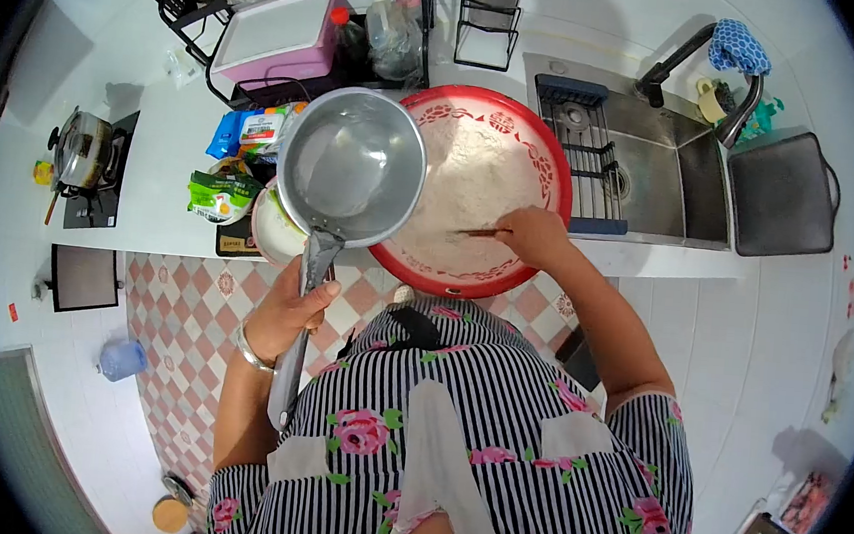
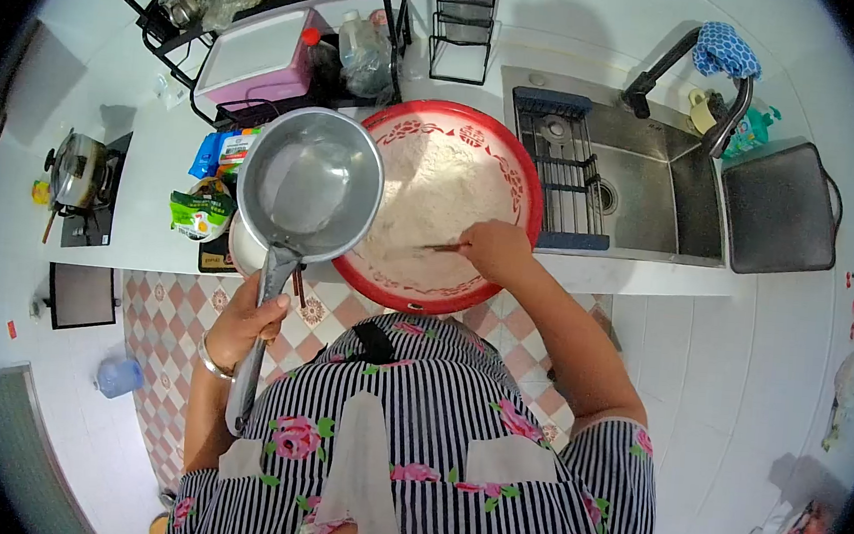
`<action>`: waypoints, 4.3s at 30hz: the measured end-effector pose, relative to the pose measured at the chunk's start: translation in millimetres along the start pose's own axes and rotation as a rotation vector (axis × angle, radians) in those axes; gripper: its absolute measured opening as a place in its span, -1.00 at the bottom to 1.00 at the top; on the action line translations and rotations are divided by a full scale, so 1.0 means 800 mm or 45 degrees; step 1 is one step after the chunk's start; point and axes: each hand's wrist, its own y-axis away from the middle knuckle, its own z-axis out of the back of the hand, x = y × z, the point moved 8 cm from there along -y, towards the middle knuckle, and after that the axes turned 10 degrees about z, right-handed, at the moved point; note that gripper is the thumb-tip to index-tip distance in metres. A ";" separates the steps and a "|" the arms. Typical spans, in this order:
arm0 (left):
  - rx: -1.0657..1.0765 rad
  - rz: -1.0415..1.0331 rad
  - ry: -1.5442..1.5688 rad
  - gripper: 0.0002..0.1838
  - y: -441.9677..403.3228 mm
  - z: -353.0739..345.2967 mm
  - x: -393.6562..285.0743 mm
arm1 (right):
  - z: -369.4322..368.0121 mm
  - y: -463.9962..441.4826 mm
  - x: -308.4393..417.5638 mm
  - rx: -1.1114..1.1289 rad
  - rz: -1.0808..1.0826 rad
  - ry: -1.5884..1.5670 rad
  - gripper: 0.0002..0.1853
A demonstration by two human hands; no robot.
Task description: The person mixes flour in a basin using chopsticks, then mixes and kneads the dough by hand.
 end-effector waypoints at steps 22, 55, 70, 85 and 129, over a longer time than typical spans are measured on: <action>-0.008 0.054 0.306 -0.59 0.008 0.012 -0.002 | -0.007 -0.003 0.013 0.071 0.021 0.019 -0.74; -0.019 -0.008 0.227 -0.50 0.010 0.016 -0.001 | 0.021 -0.054 -0.016 -0.520 -0.326 -0.012 -0.77; 0.016 -0.014 0.238 -0.51 0.000 0.021 0.003 | -0.011 0.004 0.025 -0.002 -0.034 0.000 -0.74; -0.012 0.003 0.288 -0.60 0.007 0.019 -0.004 | -0.019 -0.033 0.036 -0.110 -0.147 0.099 -0.75; -0.052 -0.070 0.146 -0.56 -0.021 0.016 -0.019 | 0.035 -0.066 -0.045 -0.535 -0.324 0.254 -0.74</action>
